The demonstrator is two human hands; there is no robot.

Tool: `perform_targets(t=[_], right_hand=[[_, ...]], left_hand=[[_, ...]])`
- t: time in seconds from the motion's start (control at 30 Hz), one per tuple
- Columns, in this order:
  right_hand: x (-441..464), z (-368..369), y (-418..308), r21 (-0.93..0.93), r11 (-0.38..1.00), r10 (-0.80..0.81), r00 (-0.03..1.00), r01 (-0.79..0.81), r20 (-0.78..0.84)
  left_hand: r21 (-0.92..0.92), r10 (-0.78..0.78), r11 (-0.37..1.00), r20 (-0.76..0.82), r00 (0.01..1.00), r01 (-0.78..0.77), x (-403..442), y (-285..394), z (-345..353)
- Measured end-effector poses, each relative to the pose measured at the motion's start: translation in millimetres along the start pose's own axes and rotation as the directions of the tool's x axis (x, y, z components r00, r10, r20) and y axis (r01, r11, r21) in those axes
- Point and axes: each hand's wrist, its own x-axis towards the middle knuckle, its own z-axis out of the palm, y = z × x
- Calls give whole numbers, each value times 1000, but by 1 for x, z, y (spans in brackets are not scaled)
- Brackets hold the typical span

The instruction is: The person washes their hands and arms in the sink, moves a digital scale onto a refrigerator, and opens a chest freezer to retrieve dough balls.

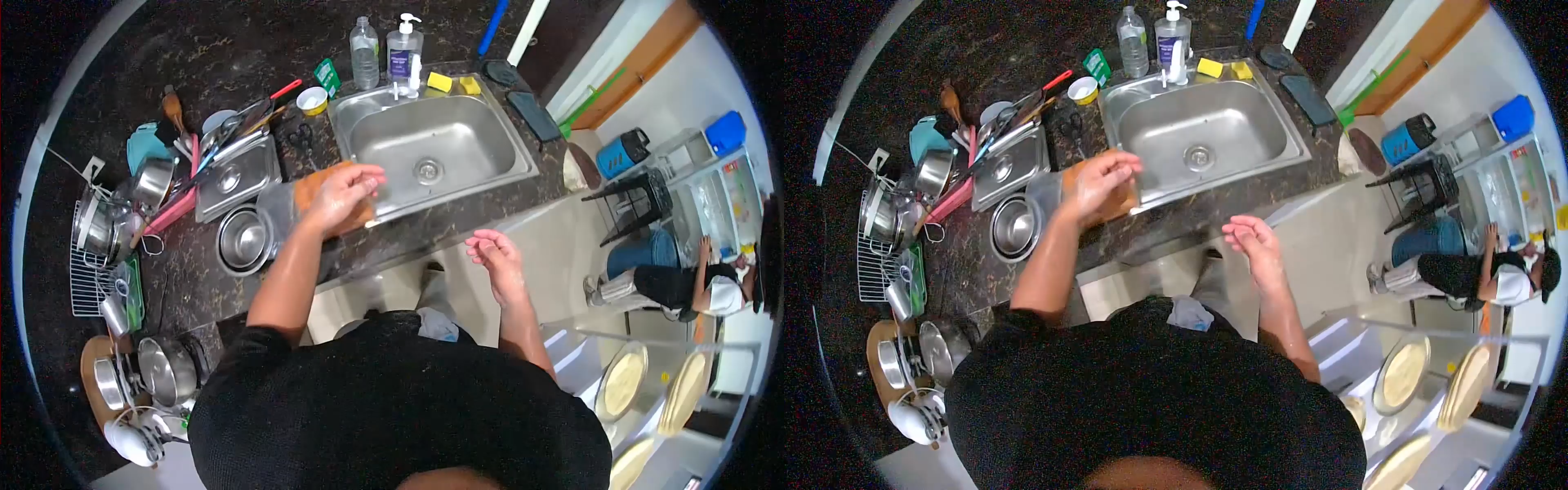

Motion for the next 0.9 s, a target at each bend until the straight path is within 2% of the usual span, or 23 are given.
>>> perform_targets(t=[0.1, 0.17, 0.23, 0.27, 0.33, 0.5, 0.6, 0.63, 0.67, 0.7, 0.77, 0.8, 0.83, 0.87, 0.9], right_hand=[[55, -30, -11, -23, 998, 64, 995, -62, 83], [93, -41, -22, -65, 997, 65, 972, -52, 227], [119, -52, -19, -76, 993, 113, 946, -94, 303], [138, -56, -23, -75, 992, 123, 931, -103, 345], [188, -61, -32, -71, 992, 129, 894, -109, 429], [302, -45, -10, 19, 963, 232, 867, -268, 442], [357, -12, 41, 72, 918, 287, 778, -391, 559], [364, 8, 53, 170, 837, 364, 762, -519, 535], [366, 23, 65, 264, 732, 442, 733, -628, 517], [366, 35, 81, 257, 727, 446, 723, -636, 528], [365, 60, 115, 383, 692, 387, 762, -612, 519], [367, 70, 124, 446, 669, 356, 783, -595, 511], [371, 77, 127, 444, 662, 356, 775, -604, 523], [374, 83, 131, 461, 630, 375, 764, -625, 524], [372, 85, 139, 475, 592, 406, 750, -652, 522]], left_hand=[[63, 19, 998, -77, 997, -14, 100, -13, -21], [170, -18, 984, -230, 973, 58, 159, -15, -30], [511, 8, 837, -371, 929, 196, 227, -49, -52], [505, -9, 834, -390, 921, 222, 257, -69, -60], [802, 157, 533, -407, 900, 270, 308, -100, -75], [779, -9, 520, -404, 915, 349, 336, -77, -64], [594, -60, 547, -675, 735, 590, 342, -71, -43], [588, -65, 540, -684, 727, 602, 343, -84, -42], [488, -51, 697, -697, 715, 526, 341, -111, -41], [374, -36, 825, -713, 700, 423, 339, -113, -35], [39, -173, 939, -805, 568, 341, 303, -120, 16], [367, 115, 875, -791, 601, 315, 275, -124, 53], [655, 380, 702, -677, 630, 280, 258, -132, 72], [657, 382, 695, -682, 624, 292, 259, -142, 65], [585, 319, 749, -731, 604, 313, 255, -156, 62]])
